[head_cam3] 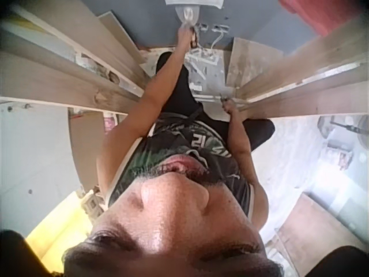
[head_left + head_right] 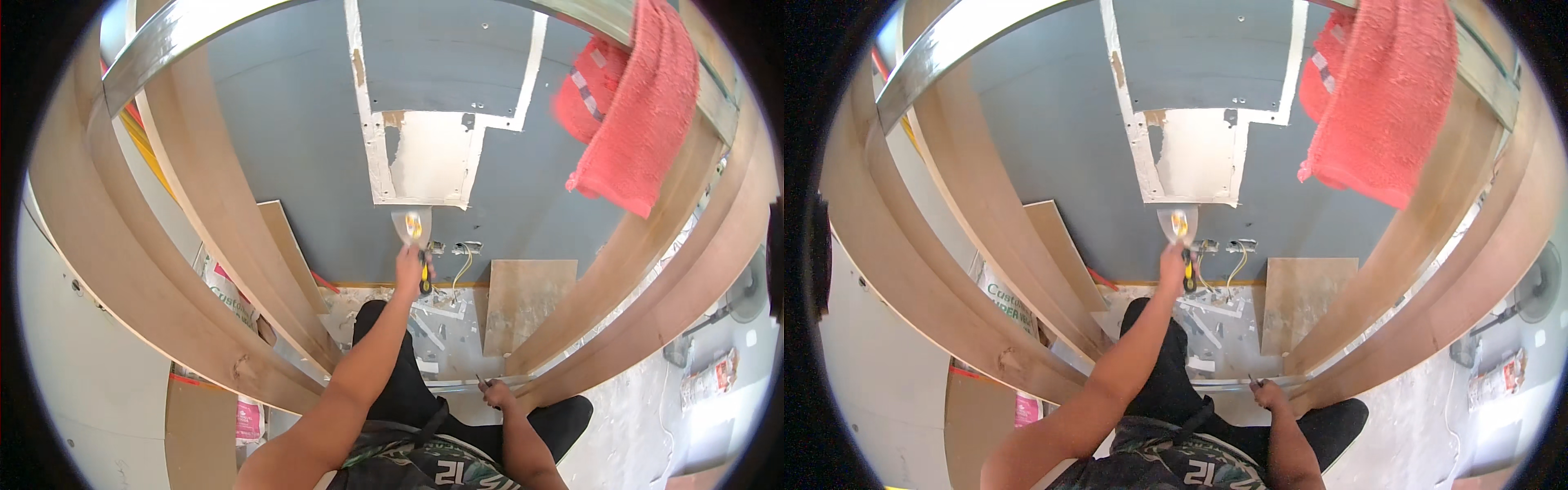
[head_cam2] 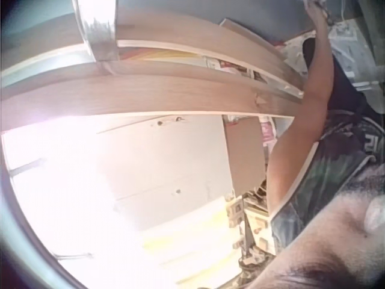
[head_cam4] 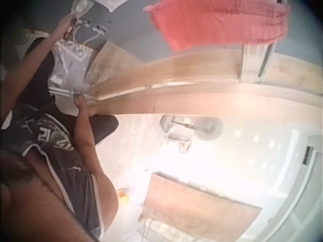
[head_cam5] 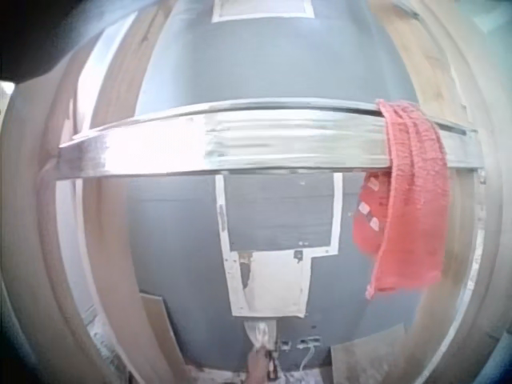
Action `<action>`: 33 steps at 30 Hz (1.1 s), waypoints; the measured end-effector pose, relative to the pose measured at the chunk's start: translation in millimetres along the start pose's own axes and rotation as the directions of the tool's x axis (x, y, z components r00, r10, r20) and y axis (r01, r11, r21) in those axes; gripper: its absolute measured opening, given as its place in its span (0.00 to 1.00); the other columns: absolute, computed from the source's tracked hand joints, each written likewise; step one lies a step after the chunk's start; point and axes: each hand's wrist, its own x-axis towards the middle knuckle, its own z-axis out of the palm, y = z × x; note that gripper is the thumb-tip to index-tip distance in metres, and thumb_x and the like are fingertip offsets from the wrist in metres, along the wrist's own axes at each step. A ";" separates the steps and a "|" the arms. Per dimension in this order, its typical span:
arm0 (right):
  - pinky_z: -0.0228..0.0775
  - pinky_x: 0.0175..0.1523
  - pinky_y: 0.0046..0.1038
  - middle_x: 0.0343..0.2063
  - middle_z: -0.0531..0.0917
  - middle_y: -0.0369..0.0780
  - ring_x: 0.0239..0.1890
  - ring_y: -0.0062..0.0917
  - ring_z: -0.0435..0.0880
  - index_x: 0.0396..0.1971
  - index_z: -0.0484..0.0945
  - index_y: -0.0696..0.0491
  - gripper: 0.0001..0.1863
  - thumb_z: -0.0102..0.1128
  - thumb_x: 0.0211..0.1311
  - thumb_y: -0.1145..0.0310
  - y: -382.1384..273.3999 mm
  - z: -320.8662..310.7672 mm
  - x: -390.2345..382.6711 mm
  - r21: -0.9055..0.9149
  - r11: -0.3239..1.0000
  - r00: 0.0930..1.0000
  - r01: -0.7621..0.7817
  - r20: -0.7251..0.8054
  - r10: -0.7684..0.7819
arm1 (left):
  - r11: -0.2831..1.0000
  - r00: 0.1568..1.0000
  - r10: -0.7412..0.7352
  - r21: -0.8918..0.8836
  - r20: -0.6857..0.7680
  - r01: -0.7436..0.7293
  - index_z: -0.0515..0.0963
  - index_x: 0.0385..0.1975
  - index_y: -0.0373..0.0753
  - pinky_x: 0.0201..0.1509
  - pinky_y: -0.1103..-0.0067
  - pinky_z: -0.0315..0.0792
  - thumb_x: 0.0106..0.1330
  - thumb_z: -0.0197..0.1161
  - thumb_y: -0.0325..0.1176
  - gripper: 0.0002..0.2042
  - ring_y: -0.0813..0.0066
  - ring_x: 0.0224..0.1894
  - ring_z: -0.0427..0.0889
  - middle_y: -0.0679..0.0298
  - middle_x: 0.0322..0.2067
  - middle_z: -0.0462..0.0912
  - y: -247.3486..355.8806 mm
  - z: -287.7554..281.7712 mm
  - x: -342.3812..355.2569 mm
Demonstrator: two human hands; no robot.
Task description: Cutting and scraping around a drywall patch area using a utility knife and putty knife.
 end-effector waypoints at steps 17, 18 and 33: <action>0.78 0.38 0.39 0.25 0.86 0.47 0.28 0.35 0.87 0.36 0.83 0.61 0.27 0.58 0.68 0.46 51.7 33.0 19.8 -0.322 0.947 0.994 -0.014 -0.108 -0.022 | 0.942 0.949 0.304 0.123 0.080 -0.312 0.71 0.32 0.37 0.16 0.77 0.70 0.80 0.50 0.47 0.19 0.78 0.13 0.73 0.64 0.18 0.76 153.8 46.7 108.0; 0.78 0.38 0.39 0.25 0.86 0.47 0.28 0.35 0.87 0.36 0.83 0.61 0.27 0.58 0.68 0.46 53.7 30.1 22.0 -0.324 0.946 0.993 -0.029 -0.121 -0.011 | 0.946 0.951 0.298 0.109 0.086 -0.306 0.71 0.32 0.37 0.16 0.77 0.70 0.80 0.50 0.47 0.19 0.78 0.13 0.73 0.64 0.18 0.76 151.1 49.2 110.3; 0.77 0.44 0.43 0.27 0.86 0.51 0.33 0.45 0.87 0.37 0.84 0.60 0.26 0.58 0.69 0.48 32.2 16.3 7.7 -0.280 0.958 0.939 0.064 -0.308 -0.153 | 0.926 0.935 0.336 0.138 0.115 -0.350 0.72 0.28 0.36 0.15 0.79 0.67 0.79 0.52 0.48 0.21 0.80 0.12 0.73 0.66 0.16 0.75 138.9 62.5 114.0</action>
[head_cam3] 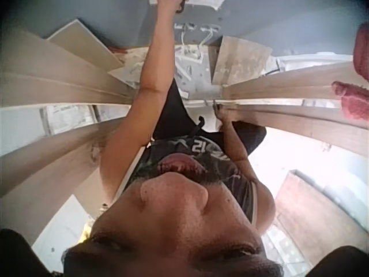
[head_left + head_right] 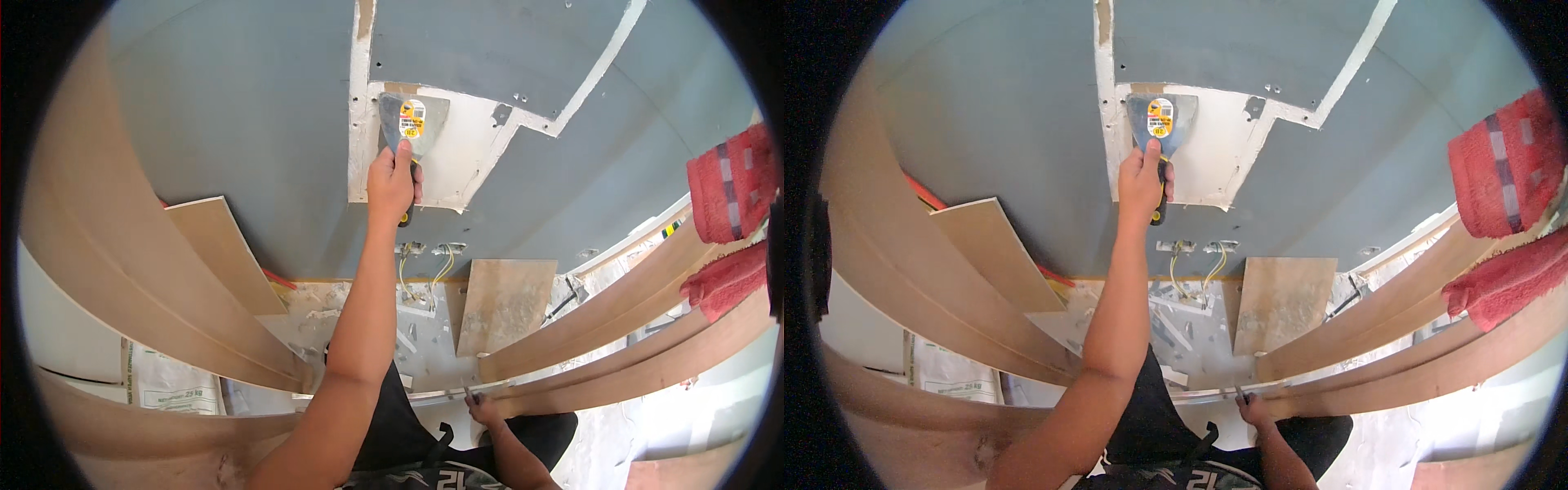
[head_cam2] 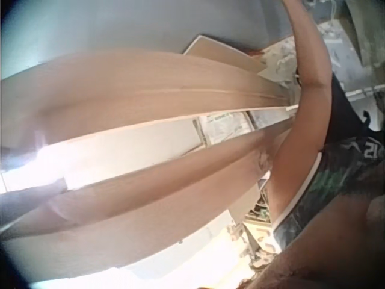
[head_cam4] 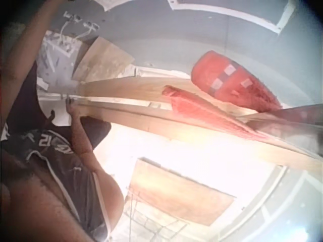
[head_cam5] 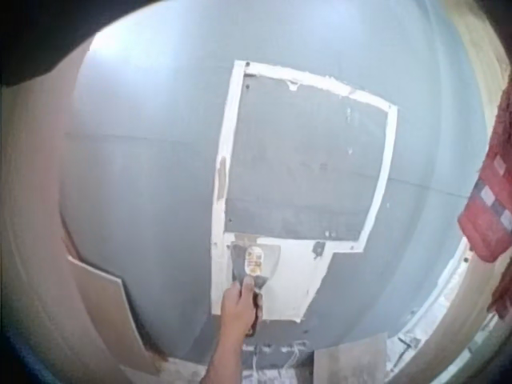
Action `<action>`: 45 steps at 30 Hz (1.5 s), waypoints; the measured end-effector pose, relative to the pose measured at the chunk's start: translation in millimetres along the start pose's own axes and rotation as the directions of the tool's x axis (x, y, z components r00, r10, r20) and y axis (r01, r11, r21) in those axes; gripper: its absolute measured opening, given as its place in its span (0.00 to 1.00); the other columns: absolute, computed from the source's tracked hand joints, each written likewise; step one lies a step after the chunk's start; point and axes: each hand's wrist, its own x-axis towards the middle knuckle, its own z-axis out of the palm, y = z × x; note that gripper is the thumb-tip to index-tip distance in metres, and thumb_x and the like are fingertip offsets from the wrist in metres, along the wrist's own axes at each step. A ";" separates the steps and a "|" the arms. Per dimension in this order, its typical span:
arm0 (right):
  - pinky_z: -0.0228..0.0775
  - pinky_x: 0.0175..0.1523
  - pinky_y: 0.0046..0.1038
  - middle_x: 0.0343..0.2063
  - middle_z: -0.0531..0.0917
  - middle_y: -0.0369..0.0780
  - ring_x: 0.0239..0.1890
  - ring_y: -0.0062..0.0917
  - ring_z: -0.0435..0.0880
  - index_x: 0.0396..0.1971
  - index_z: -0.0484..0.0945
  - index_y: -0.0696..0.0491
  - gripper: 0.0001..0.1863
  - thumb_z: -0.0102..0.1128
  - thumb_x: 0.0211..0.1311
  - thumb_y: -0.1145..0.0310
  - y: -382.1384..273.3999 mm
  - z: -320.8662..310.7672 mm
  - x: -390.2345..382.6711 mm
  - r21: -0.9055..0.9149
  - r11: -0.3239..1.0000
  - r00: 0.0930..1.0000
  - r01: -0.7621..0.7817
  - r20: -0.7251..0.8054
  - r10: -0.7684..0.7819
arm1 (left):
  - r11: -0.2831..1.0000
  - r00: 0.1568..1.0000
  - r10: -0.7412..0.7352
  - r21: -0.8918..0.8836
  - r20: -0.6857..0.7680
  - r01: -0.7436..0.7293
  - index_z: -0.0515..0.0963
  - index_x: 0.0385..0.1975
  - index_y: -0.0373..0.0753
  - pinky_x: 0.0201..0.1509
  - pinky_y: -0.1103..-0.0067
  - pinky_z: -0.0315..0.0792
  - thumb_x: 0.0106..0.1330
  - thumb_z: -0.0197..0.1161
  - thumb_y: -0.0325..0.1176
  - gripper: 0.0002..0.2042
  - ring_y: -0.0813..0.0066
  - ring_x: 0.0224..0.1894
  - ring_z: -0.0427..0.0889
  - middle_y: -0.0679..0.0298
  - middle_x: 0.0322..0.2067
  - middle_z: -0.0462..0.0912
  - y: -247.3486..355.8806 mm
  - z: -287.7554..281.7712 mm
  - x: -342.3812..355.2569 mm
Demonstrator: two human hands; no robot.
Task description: Cutting and scraping around a drywall patch area using a utility knife and putty knife.
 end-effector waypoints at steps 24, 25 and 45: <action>0.75 0.38 0.39 0.30 0.85 0.49 0.31 0.46 0.85 0.49 0.77 0.57 0.18 0.59 0.71 0.58 -489.4 -339.4 114.3 -0.051 0.668 0.511 0.742 -0.601 -0.614 | 1.000 0.999 0.011 0.024 -0.042 -0.010 0.72 0.28 0.35 0.14 0.77 0.64 0.79 0.52 0.46 0.21 0.78 0.11 0.71 0.64 0.14 0.74 -4.9 -6.8 5.5; 0.76 0.38 0.41 0.30 0.85 0.50 0.31 0.47 0.85 0.48 0.78 0.57 0.18 0.59 0.70 0.57 -497.1 -346.2 126.3 -0.178 0.629 0.423 0.756 -0.601 -0.678 | 0.999 0.999 0.017 0.027 -0.035 -0.016 0.72 0.27 0.35 0.14 0.77 0.64 0.79 0.52 0.46 0.21 0.78 0.11 0.70 0.64 0.14 0.74 -6.3 -5.7 6.5; 0.79 0.38 0.44 0.23 0.85 0.46 0.31 0.47 0.86 0.37 0.82 0.54 0.17 0.58 0.67 0.53 -523.2 -370.1 136.2 -0.442 0.571 0.351 0.692 -0.485 -0.801 | 0.997 0.997 0.054 0.063 -0.054 -0.051 0.71 0.25 0.36 0.13 0.77 0.62 0.79 0.53 0.47 0.22 0.78 0.10 0.70 0.64 0.12 0.73 -11.8 -9.3 12.3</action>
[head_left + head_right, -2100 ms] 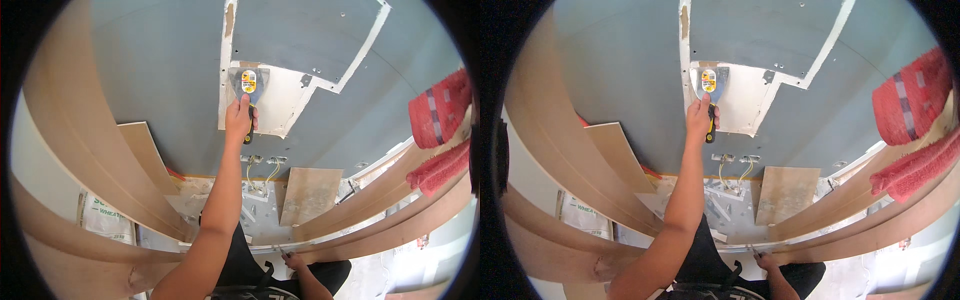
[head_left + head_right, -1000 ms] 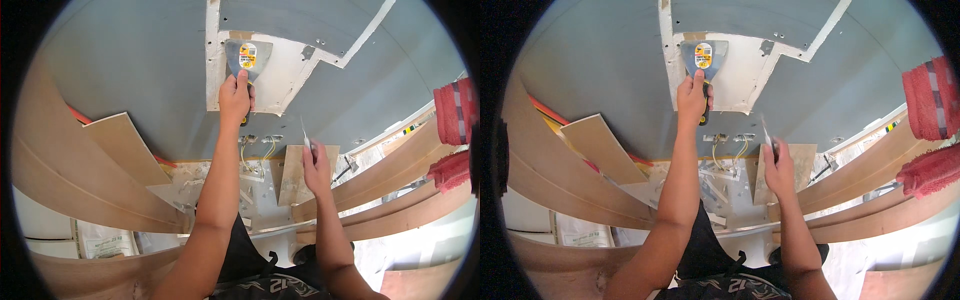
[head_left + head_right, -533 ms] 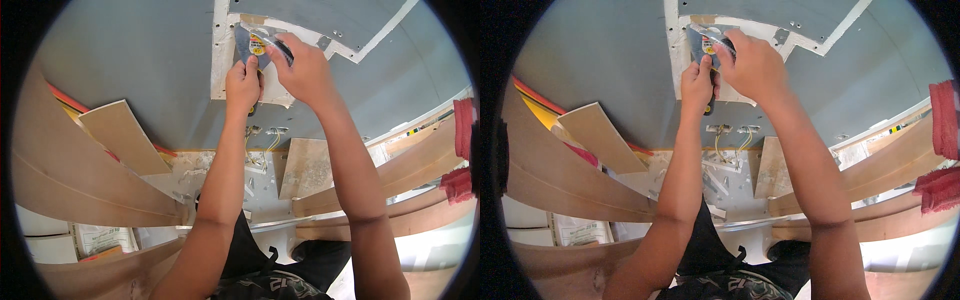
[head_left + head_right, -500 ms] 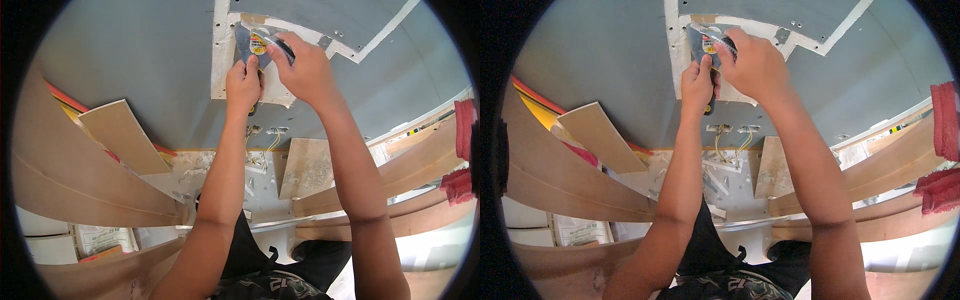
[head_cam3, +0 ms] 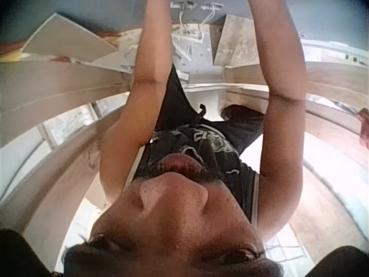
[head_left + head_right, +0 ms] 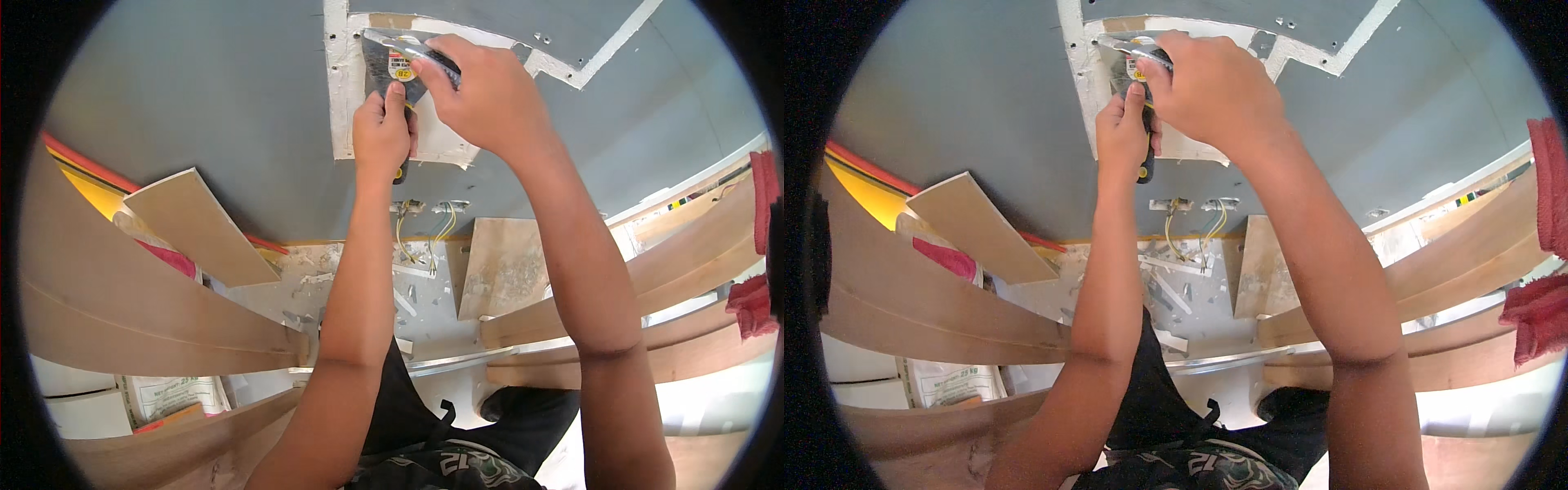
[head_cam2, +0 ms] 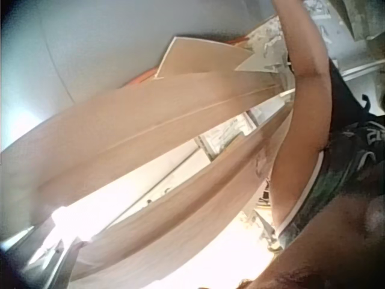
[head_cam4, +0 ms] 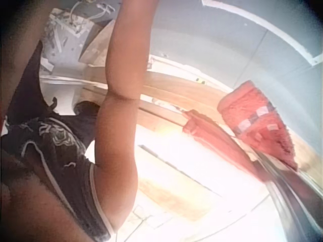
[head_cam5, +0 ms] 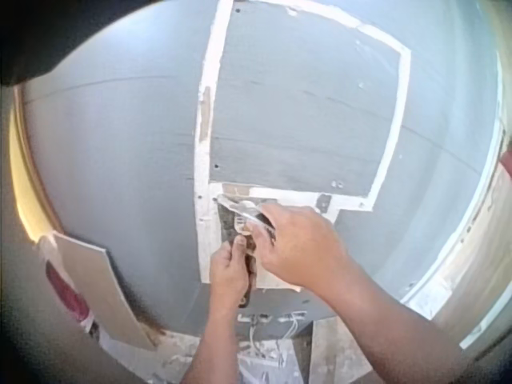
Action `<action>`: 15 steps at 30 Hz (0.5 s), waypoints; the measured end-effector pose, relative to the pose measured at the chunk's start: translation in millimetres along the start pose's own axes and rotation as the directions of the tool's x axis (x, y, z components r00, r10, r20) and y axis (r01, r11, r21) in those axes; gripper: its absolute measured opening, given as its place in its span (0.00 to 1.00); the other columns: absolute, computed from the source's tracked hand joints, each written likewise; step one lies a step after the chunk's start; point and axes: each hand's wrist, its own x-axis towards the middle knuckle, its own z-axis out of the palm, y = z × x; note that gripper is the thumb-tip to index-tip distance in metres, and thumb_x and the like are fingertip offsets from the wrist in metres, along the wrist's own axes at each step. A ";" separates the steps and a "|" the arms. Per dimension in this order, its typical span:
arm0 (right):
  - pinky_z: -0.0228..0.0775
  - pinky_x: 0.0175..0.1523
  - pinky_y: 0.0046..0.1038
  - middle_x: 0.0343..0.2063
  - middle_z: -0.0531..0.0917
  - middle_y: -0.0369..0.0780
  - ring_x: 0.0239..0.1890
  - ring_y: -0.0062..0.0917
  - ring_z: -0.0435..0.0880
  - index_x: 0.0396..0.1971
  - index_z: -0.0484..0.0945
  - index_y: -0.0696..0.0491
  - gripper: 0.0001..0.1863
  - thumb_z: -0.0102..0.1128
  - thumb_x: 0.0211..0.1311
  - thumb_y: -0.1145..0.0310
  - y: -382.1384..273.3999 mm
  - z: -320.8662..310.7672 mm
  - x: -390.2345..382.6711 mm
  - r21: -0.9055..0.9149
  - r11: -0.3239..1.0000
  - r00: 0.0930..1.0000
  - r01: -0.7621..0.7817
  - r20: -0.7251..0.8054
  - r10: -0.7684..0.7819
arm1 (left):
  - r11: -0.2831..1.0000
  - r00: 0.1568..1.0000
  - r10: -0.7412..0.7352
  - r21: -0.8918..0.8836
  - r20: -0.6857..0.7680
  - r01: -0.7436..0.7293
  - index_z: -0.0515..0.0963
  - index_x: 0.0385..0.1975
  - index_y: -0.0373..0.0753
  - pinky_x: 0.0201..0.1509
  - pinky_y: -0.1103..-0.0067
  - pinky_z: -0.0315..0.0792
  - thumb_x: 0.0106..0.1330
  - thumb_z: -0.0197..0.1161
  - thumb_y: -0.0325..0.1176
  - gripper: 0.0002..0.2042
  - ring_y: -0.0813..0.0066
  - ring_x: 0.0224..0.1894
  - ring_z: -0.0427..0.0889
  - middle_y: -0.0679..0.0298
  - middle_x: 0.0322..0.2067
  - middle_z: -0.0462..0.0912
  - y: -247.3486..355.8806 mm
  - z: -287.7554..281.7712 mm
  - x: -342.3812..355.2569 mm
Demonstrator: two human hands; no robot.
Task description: Cutting and scraping around a drywall patch area using a utility knife and putty knife.
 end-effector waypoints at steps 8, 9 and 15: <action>0.80 0.38 0.43 0.25 0.86 0.47 0.31 0.47 0.87 0.36 0.85 0.53 0.19 0.57 0.68 0.52 -9.4 -6.2 0.5 -0.086 0.994 0.996 -0.072 0.047 0.076 | 1.000 1.000 -0.011 0.016 -0.014 0.012 0.71 0.25 0.36 0.13 0.77 0.63 0.79 0.52 0.45 0.21 0.78 0.10 0.70 0.64 0.13 0.73 0.6 1.6 -0.1; 0.80 0.38 0.43 0.25 0.86 0.47 0.31 0.47 0.87 0.36 0.85 0.53 0.19 0.57 0.68 0.52 -10.8 -7.8 1.3 -0.085 0.993 0.995 -0.079 0.048 0.083 | 1.000 1.000 -0.016 0.020 -0.009 0.016 0.71 0.25 0.36 0.13 0.77 0.63 0.79 0.52 0.45 0.21 0.78 0.10 0.70 0.64 0.13 0.73 1.7 2.5 -0.5; 0.78 0.32 0.41 0.22 0.85 0.45 0.26 0.44 0.85 0.39 0.85 0.50 0.15 0.59 0.68 0.55 -7.5 -9.1 2.9 -0.212 0.977 0.999 0.011 0.048 -0.001 | 1.000 0.999 -0.025 0.007 -0.048 0.026 0.71 0.25 0.36 0.12 0.78 0.64 0.79 0.52 0.45 0.21 0.79 0.10 0.70 0.64 0.13 0.73 3.0 3.4 -1.8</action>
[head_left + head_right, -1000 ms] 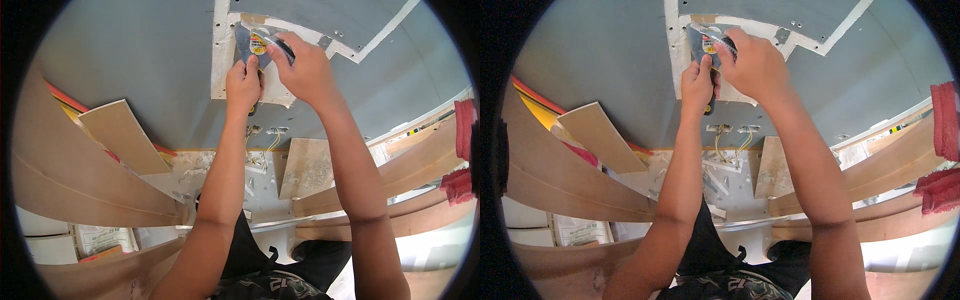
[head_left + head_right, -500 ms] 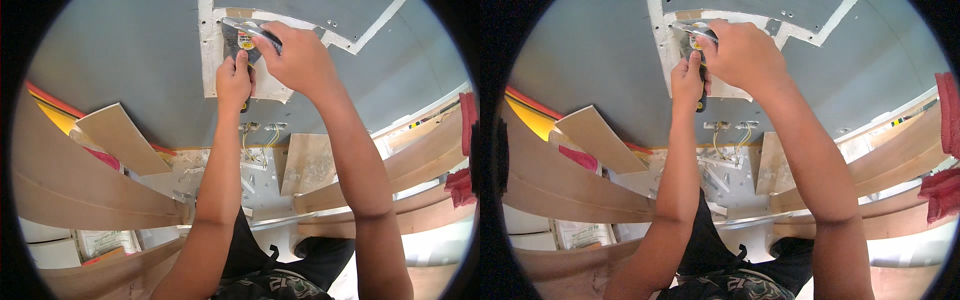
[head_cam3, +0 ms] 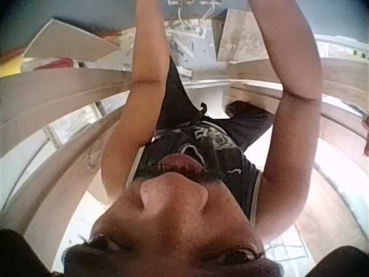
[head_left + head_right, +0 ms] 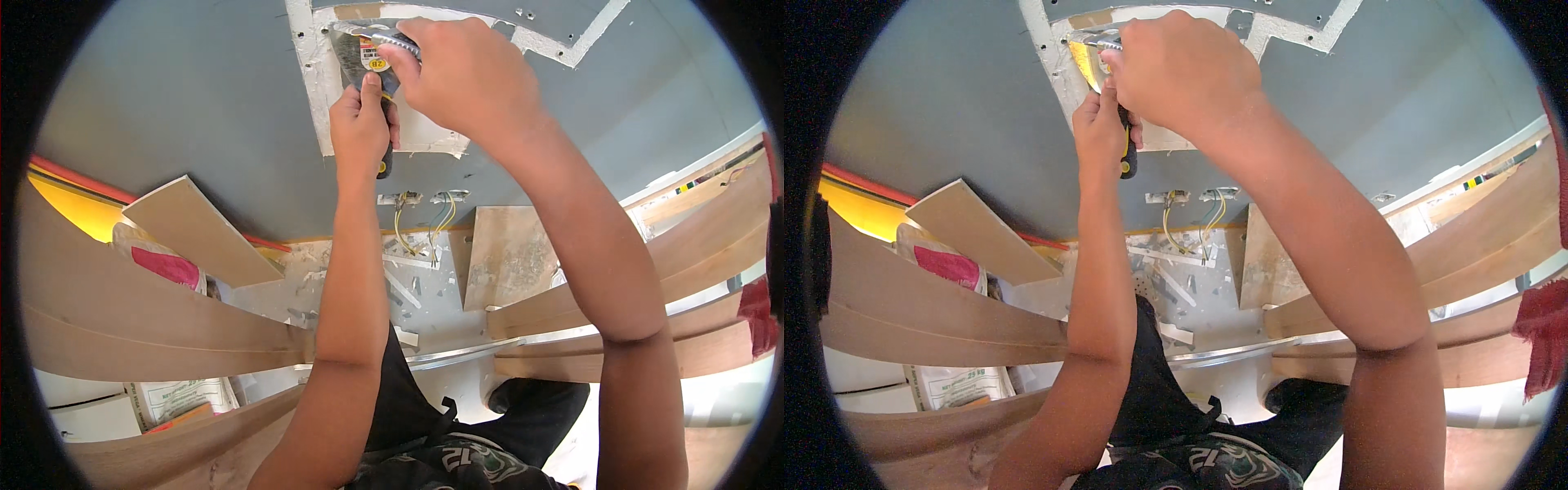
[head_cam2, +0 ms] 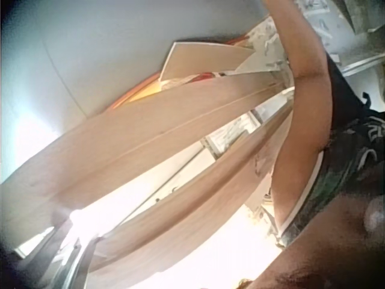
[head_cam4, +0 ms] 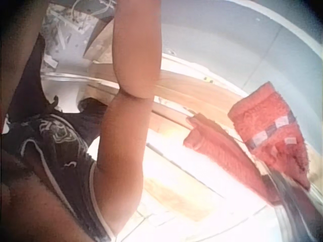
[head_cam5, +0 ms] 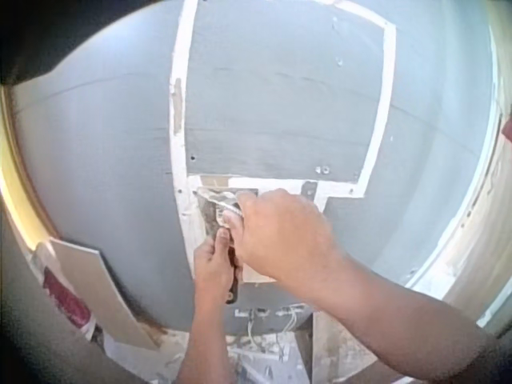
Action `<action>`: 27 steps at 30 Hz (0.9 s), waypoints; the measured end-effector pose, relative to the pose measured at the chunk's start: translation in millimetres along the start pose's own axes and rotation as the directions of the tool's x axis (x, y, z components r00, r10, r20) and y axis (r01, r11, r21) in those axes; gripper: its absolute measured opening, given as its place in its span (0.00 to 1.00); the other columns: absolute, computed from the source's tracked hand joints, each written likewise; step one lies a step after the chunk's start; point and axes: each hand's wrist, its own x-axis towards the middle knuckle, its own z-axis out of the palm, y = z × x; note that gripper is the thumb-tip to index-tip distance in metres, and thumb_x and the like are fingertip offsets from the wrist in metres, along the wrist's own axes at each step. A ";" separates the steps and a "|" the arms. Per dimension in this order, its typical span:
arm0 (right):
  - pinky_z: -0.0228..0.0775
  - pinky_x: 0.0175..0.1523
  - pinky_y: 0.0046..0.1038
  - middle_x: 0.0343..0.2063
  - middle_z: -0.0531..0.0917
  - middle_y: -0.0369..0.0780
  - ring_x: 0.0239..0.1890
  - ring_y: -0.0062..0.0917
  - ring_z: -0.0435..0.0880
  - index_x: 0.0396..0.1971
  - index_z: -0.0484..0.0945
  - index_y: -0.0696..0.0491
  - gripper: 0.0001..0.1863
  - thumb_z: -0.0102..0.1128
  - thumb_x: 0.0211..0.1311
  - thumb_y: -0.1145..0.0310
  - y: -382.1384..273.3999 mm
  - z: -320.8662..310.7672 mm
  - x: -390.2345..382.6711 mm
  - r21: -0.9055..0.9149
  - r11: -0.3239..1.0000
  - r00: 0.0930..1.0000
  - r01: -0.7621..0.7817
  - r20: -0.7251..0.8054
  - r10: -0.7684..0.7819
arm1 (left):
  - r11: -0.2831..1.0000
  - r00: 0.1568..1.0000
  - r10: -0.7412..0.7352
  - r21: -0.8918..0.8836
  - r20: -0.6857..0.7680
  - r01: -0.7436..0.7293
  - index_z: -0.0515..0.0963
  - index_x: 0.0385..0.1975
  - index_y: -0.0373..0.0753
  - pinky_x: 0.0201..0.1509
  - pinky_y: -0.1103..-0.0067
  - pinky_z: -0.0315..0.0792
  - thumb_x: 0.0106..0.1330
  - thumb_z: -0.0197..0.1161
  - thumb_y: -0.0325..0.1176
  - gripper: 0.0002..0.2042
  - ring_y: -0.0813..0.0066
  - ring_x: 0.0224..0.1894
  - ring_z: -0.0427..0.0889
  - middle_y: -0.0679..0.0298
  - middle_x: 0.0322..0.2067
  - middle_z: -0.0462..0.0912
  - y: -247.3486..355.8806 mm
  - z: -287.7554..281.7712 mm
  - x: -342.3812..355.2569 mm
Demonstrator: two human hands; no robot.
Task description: Cutting and scraping around a drywall patch area using a utility knife and putty knife.
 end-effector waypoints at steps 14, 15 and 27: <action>0.78 0.41 0.47 0.27 0.85 0.54 0.33 0.51 0.85 0.37 0.83 0.60 0.18 0.56 0.68 0.58 34.7 -26.1 -6.6 -0.018 0.996 0.994 0.089 0.071 -0.087 | 1.000 1.000 -0.008 -0.025 0.016 0.008 0.72 0.31 0.35 0.13 0.78 0.66 0.77 0.56 0.48 0.20 0.76 0.11 0.71 0.63 0.17 0.75 -4.0 -2.4 2.0; 0.78 0.41 0.47 0.27 0.85 0.54 0.33 0.51 0.85 0.37 0.83 0.60 0.18 0.56 0.68 0.58 35.5 -27.9 -6.8 -0.020 0.996 0.994 0.088 0.073 -0.087 | 1.000 1.000 -0.009 -0.027 0.016 0.010 0.72 0.31 0.35 0.13 0.78 0.66 0.77 0.56 0.48 0.20 0.76 0.11 0.71 0.63 0.17 0.75 -4.0 -1.8 1.6; 0.77 0.40 0.37 0.31 0.86 0.50 0.33 0.48 0.85 0.47 0.85 0.54 0.19 0.62 0.69 0.54 66.2 -21.2 -23.5 -0.010 0.995 0.989 0.104 -0.104 -0.104 | 1.000 1.000 -0.025 0.005 0.006 0.025 0.72 0.29 0.36 0.15 0.78 0.67 0.78 0.55 0.47 0.20 0.77 0.12 0.71 0.64 0.17 0.75 0.7 -0.1 0.1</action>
